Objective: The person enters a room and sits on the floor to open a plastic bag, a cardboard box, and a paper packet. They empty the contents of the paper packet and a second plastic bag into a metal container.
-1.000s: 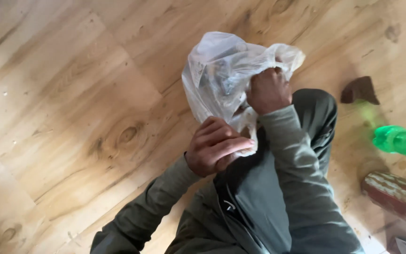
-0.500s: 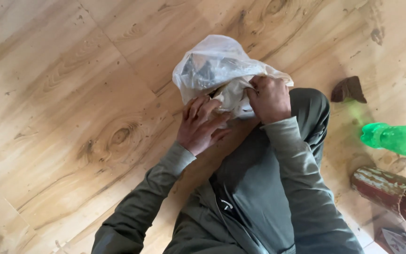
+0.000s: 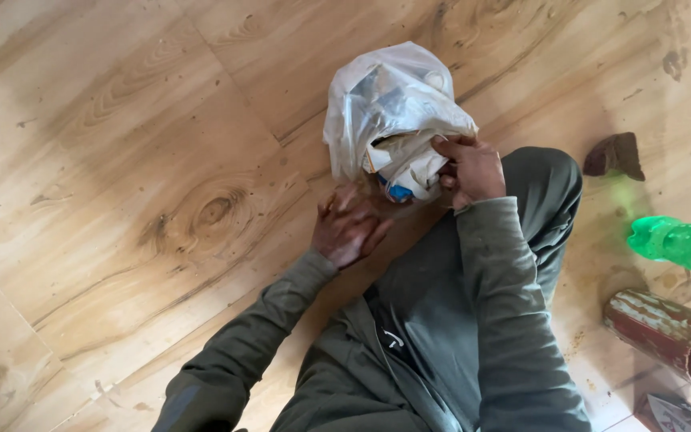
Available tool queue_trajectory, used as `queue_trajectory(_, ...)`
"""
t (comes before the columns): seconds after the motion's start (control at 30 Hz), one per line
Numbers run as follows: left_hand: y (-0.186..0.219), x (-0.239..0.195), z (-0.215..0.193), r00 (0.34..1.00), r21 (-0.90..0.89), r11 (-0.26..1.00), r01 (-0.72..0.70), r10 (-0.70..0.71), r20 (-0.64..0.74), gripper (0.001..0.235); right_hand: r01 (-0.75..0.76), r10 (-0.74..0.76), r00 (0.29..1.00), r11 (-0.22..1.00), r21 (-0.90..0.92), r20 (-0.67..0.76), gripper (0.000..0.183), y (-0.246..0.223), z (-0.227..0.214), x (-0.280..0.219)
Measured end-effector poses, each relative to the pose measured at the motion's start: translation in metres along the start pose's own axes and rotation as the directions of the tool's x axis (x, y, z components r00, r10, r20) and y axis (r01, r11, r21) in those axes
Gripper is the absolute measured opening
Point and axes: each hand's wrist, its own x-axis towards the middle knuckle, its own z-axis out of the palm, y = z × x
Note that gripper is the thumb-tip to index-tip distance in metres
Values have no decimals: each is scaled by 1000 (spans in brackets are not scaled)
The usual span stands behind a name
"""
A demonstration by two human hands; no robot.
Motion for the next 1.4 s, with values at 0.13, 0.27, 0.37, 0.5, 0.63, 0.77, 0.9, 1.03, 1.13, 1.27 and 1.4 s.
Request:
queue_trajectory(0.13, 7, 28, -11, 983, -63, 982, 178, -180, -32, 25, 43, -44, 998, 999, 26, 39, 23, -10, 9, -20)
queue_trajectory(0.27, 26, 74, -43, 985, -37, 987, 153, -156, -72, 50, 379, -327, 922, 868, -319, 207, 40, -22, 10, -50)
queue_trajectory(0.37, 29, 82, -40, 992, 67, 994, 84, -77, -103, 54, 619, -525, 778, 548, -563, 344, 45, -18, 3, -59)
queue_trajectory(0.5, 12, 69, -24, 995, 52, 998, 43, -38, -91, 43, 511, -475, 811, 295, -807, 340, 40, -14, 1, -71)
queue_trajectory(0.63, 14, 76, -34, 972, -129, 985, 118, -141, -186, 24, 331, -339, 903, 156, -931, 265, 42, -17, 2, -82)
queue_trajectory(0.77, 24, 80, -32, 852, -499, 827, 260, -440, -285, 9, 422, -360, 868, 167, -891, 343, 53, -23, 6, -92)
queue_trajectory(0.9, 32, 93, -36, 751, -672, 642, 368, -632, -192, 11, 424, -377, 870, 238, -874, 319, 63, -28, 13, -100)
queue_trajectory(1.03, 39, 111, -50, 737, -585, 685, 433, -643, -207, 16, 562, -610, 727, 268, -782, 314, 62, -18, 17, -107)
queue_trajectory(1.13, 43, 130, -70, 779, -477, 795, 375, -549, -304, 15, 633, -736, 627, 288, -719, 257, 36, -24, 11, -105)
queue_trajectory(1.27, 40, 143, -93, 827, -501, 823, 268, -463, -318, 15, 622, -753, 653, 469, -627, 84, 14, -58, 6, -119)
queue_trajectory(1.4, 41, 165, -118, 844, -564, 807, 176, -418, -335, 18, 648, -747, 663, 541, -536, 47, 14, -86, 3, -141)
